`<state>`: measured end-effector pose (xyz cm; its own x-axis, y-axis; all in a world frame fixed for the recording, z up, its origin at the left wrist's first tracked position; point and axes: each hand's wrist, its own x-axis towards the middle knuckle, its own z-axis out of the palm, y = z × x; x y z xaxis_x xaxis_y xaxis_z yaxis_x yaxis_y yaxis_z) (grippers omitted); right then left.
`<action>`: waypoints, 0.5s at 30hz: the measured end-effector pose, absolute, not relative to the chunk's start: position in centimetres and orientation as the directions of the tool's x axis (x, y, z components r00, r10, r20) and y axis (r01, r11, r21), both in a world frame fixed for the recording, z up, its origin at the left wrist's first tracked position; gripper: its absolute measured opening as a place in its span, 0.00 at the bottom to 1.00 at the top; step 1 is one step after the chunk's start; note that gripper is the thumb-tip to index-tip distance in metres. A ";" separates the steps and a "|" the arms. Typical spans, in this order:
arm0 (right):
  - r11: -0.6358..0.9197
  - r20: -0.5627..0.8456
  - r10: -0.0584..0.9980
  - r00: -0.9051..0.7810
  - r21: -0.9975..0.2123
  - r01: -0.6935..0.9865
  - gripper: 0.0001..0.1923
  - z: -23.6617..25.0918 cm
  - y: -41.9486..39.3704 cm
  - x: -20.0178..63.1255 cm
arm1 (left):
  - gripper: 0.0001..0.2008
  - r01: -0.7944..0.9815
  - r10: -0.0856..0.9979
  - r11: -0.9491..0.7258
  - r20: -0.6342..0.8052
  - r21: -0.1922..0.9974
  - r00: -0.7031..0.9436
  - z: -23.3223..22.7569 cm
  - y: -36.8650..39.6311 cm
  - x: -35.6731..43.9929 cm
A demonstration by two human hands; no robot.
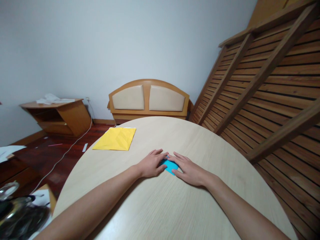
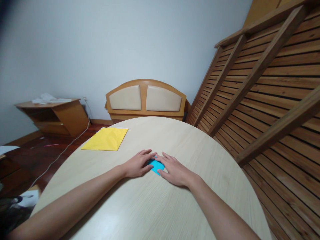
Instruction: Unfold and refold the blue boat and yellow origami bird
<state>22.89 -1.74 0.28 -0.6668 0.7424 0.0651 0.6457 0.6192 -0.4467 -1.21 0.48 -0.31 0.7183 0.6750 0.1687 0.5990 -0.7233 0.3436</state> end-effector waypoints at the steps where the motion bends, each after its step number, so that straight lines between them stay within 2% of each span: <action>1: 0.619 0.053 0.739 -0.671 -0.447 0.646 0.31 0.4 -1.8 23.0 | 0.24 0.598 0.674 -0.725 0.172 0.341 0.719 -0.3 0.5 -1.2; 7: 0.612 -0.001 0.731 -0.683 -0.442 0.656 0.35 0.5 -2.0 22.9 | 0.26 0.597 0.667 -0.735 0.184 0.322 0.722 -0.5 0.6 -1.2; 12: 0.610 -0.030 0.734 -0.678 -0.410 0.678 0.29 -0.1 -1.9 22.5 | 0.28 0.585 0.658 -0.744 0.202 0.324 0.725 -0.7 0.7 -1.3; 15: 0.596 -0.021 0.754 -0.657 -0.401 0.696 0.30 -0.2 -1.9 22.5 | 0.29 0.596 0.671 -0.732 0.201 0.329 0.713 -0.6 0.6 -1.2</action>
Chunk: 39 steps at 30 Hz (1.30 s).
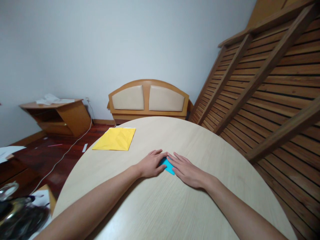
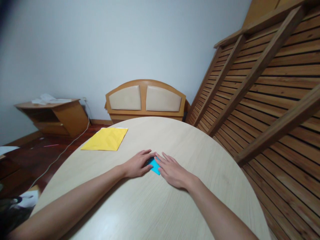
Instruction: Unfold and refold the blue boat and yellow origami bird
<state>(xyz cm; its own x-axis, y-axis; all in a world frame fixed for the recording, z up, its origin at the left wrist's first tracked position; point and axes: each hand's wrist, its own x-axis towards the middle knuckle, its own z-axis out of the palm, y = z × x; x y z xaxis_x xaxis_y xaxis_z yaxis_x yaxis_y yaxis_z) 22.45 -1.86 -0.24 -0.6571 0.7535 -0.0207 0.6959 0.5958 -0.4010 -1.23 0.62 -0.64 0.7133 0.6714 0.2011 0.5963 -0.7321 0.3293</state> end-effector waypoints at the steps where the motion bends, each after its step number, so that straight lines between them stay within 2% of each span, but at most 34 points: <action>1: 0.586 -0.010 0.764 -0.645 -0.408 0.700 0.30 -0.2 -1.9 22.5 | 0.29 0.599 0.675 -0.729 0.201 0.331 0.710 -0.6 0.6 -1.2; 7: 0.565 0.046 0.791 -0.610 -0.438 0.699 0.30 0.0 -1.8 22.5 | 0.24 0.590 0.652 -0.748 0.169 0.305 0.739 -0.4 0.5 -1.3; 16: 0.668 0.082 0.716 -0.693 -0.368 0.647 0.30 0.8 -1.6 23.5 | 0.26 0.583 0.642 -0.759 0.178 0.291 0.746 -0.5 0.6 -1.4; 25: 0.659 0.122 0.738 -0.663 -0.338 0.672 0.27 0.1 -1.4 23.1 | 0.25 0.567 0.638 -0.760 0.202 0.319 0.743 -0.5 0.7 -1.3; 33: 0.642 0.128 0.753 -0.646 -0.358 0.678 0.27 0.1 -1.6 22.9 | 0.26 0.584 0.653 -0.749 0.199 0.313 0.731 -0.4 0.6 -1.2; 39: 0.715 0.249 0.695 -0.675 -0.339 0.611 0.19 0.8 -1.7 22.4 | 0.27 0.635 0.696 -0.713 0.191 0.297 0.692 0.0 0.4 -0.7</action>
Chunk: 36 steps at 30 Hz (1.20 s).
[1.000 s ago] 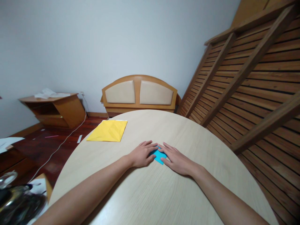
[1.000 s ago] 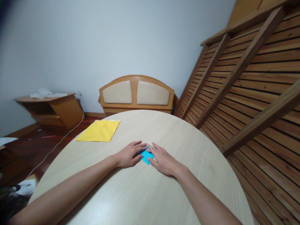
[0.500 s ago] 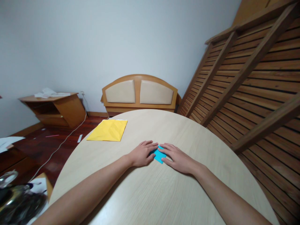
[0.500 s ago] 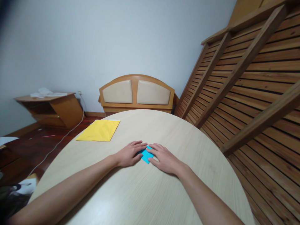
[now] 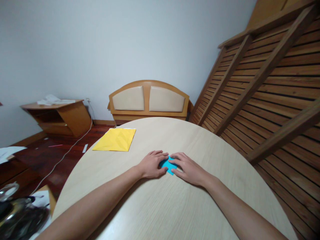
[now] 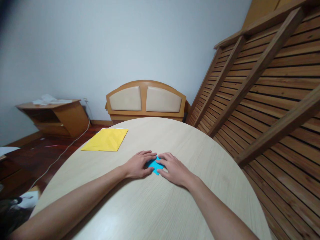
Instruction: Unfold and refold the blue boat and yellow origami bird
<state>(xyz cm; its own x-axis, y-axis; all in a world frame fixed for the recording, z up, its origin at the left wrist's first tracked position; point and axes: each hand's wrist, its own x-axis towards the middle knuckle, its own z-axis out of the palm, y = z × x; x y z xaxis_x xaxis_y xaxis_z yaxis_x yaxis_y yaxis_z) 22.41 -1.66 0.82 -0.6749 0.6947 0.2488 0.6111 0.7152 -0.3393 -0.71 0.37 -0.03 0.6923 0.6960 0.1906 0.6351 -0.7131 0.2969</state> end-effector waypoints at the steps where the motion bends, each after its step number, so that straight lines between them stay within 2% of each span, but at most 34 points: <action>1: 0.725 0.261 0.684 -0.681 -0.340 0.599 0.18 0.9 -1.6 22.3 | 0.28 0.645 0.705 -0.705 0.190 0.297 0.683 0.0 0.3 -0.6; 8: 0.716 0.264 0.692 -0.672 -0.375 0.589 0.15 1.2 -1.5 22.2 | 0.30 0.693 0.749 -0.660 0.188 0.290 0.635 0.1 -0.5 0.1; 18: 0.708 0.225 0.695 -0.683 -0.378 0.597 0.18 1.8 -1.9 22.4 | 0.34 0.712 0.757 -0.654 0.213 0.257 0.618 0.0 -1.3 0.8; 23: 0.724 0.224 0.677 -0.701 -0.369 0.582 0.22 1.7 -2.0 22.8 | 0.25 0.665 0.718 -0.695 0.222 0.272 0.659 -0.1 -0.6 -0.1; 26: 0.727 0.218 0.675 -0.705 -0.364 0.582 0.23 1.7 -1.9 22.9 | 0.25 0.628 0.683 -0.727 0.201 0.279 0.702 -0.1 -0.1 -0.7; 36: 0.758 0.227 0.639 -0.735 -0.351 0.550 0.19 2.2 -2.2 22.6 | 0.19 0.598 0.663 -0.745 0.224 0.297 0.714 -0.6 0.1 -0.9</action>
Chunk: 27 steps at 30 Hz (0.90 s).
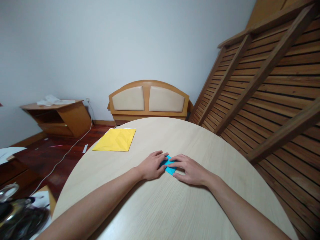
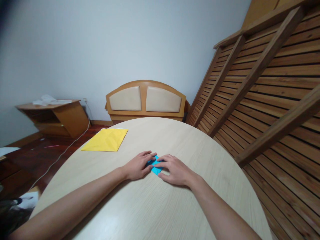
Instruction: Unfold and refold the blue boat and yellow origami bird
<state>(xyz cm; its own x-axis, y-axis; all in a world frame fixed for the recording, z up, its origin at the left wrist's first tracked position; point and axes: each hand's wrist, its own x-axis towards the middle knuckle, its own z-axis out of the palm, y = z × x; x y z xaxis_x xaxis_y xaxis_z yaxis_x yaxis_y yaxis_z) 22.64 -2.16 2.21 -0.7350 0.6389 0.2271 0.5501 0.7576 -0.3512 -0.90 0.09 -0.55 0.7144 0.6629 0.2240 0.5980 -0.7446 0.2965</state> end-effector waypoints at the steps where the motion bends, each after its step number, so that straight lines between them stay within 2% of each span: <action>1: 0.756 0.227 0.641 -0.733 -0.349 0.553 0.19 2.3 -2.2 22.5 | 0.19 0.595 0.660 -0.748 0.227 0.294 0.716 -0.5 0.1 -0.9; 7: 0.750 0.248 0.654 -0.714 -0.337 0.570 0.17 2.0 -2.2 22.3 | 0.16 0.564 0.634 -0.773 0.322 0.290 0.703 0.0 -0.2 -0.6; 11: 0.749 0.265 0.658 -0.705 -0.328 0.576 0.16 1.7 -2.1 22.3 | 0.11 0.519 0.592 -0.804 0.312 0.291 0.743 0.5 -0.3 -0.6; 17: 0.726 0.282 0.686 -0.671 -0.332 0.602 0.15 1.7 -2.1 22.0 | 0.17 0.512 0.564 -0.825 0.297 0.241 0.770 1.0 0.1 -1.4; 21: 0.682 0.277 0.730 -0.624 -0.342 0.647 0.13 1.8 -2.1 21.9 | 0.14 0.540 0.580 -0.815 0.289 0.212 0.762 0.8 0.3 -1.5; 27: 0.711 0.281 0.701 -0.655 -0.345 0.613 0.11 1.8 -2.1 22.0 | 0.16 0.514 0.556 -0.831 0.291 0.210 0.779 0.7 0.3 -1.5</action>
